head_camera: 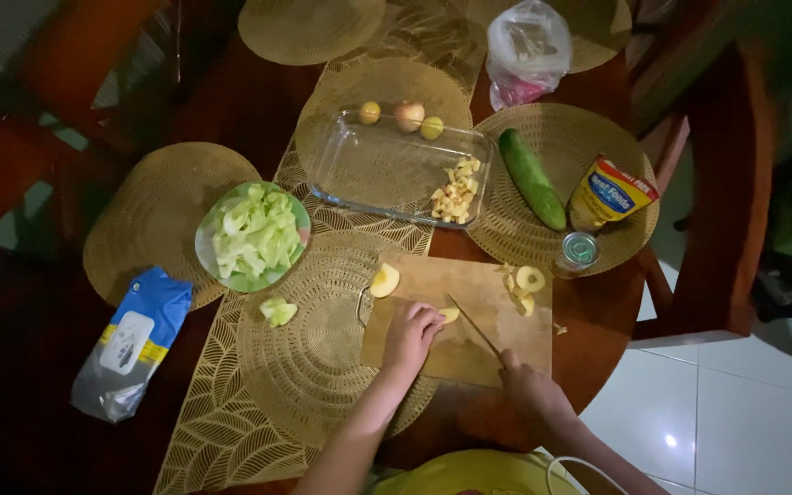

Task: The recorder is cutting fruit into pieces on a cutting board using a knife.

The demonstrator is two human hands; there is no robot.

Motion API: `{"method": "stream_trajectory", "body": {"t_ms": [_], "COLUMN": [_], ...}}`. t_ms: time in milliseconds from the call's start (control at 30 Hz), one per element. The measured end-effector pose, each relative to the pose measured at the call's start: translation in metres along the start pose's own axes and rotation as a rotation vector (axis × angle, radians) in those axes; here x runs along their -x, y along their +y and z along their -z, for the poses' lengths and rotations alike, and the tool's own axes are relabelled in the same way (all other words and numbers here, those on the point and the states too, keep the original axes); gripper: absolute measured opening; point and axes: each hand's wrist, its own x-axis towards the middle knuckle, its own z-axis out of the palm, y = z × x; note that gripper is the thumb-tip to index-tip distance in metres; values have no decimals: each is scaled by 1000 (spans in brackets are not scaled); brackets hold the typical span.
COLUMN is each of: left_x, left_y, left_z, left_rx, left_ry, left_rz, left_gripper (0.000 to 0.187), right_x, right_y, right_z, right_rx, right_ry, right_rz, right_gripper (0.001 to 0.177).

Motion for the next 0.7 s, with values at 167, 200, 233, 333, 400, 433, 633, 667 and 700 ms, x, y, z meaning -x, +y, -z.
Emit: {"method": "stream_trajectory", "body": {"t_ms": [167,200,233,333,400,433,633,667,700], "left_x": [-7,-7,-6,-7,-6,-6,-8,-8,-8], "left_y": [15,20,21,17,11,13,23,24,24], "left_z": [19,23,23,21,16,19,25,27,28], "left_rx": [15,33,36,46,26,28,64,65,66], "left_ry": [33,38,34,31,30,28,66,66,65], "left_rz": [-18,-12,-11,-18,-46,-44,-44,-47,-50], "left_gripper": [11,11,11,12,13,13,14,15,15], "right_x": [16,27,28,18,-4,-7,7,1,-5], "right_y": [7,1,0,-1,3,1,6,15,23], "right_z": [-13,7,7,-25,-90,-89,-72,-106,-139], "right_rx": [-254,-604,-604,-617,469,468,-390,-52,285], "right_ry": [270,148,145,149,271,268,-30,25,81], "right_rz": [8,-176,-179,-134,335,335,-220,-51,117], "right_gripper": [25,24,24,28,19,19,48,44,41]}}
